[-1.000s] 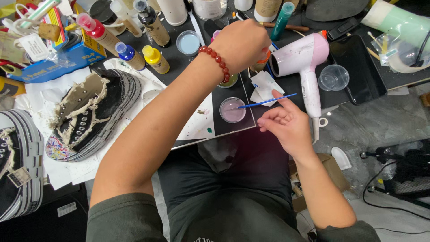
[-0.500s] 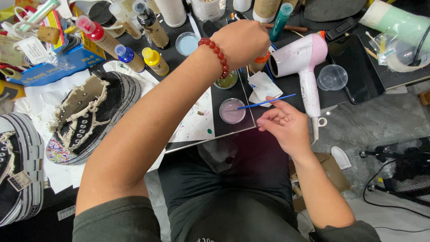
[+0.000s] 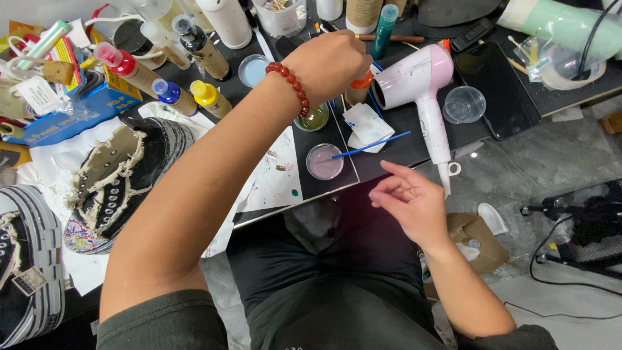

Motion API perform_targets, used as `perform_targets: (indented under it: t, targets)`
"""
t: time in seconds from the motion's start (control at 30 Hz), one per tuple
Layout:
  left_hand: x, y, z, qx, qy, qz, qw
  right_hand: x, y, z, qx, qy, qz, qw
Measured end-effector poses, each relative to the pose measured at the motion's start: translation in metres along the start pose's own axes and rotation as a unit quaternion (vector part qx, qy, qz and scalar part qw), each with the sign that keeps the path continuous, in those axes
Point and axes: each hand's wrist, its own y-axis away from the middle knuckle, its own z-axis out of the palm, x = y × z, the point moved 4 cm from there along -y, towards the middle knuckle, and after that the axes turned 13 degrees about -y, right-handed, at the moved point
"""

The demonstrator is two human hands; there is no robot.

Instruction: The person mixes yellow, orange, and red paints into a small cup of light pink paint using a thin brush.

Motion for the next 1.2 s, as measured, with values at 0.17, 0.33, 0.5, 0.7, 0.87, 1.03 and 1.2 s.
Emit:
perform_targets:
  t: [0.17, 0.33, 0.5, 0.7, 0.87, 1.03, 1.2]
  targets:
    - [0.000, 0.003, 0.003, 0.034, 0.004, 0.007, 0.999, 0.001, 0.017, 0.002, -0.002, 0.006, 0.003, 1.000]
    - [-0.006, 0.001, -0.039, 0.066, 0.027, -0.013, 0.997, -0.047, 0.027, 0.021, 0.032, 0.112, -0.207, 0.971]
    - [-0.006, 0.034, -0.118, 0.082, 0.066, -0.026, 0.994, -0.109, 0.010, 0.054, 0.015, 0.249, -0.365, 0.897]
    - [0.094, 0.125, -0.178, 0.192, 0.161, -0.097, 0.963, -0.082, -0.003, 0.115, -0.131, 0.224, -0.153, 0.953]
    - [0.147, 0.180, -0.140, 0.267, 0.257, -0.293, 0.881, -0.012, 0.035, 0.132, -0.208, 0.175, -0.162, 0.949]
    - [0.171, 0.215, -0.096, 0.293, 0.272, -0.373, 0.837, 0.030, 0.051, 0.124, -0.224, 0.225, -0.148, 0.937]
    - [0.172, 0.239, -0.070, 0.243, 0.462, -0.420, 0.742, 0.027, 0.052, 0.123, -0.255, 0.241, -0.176, 0.920]
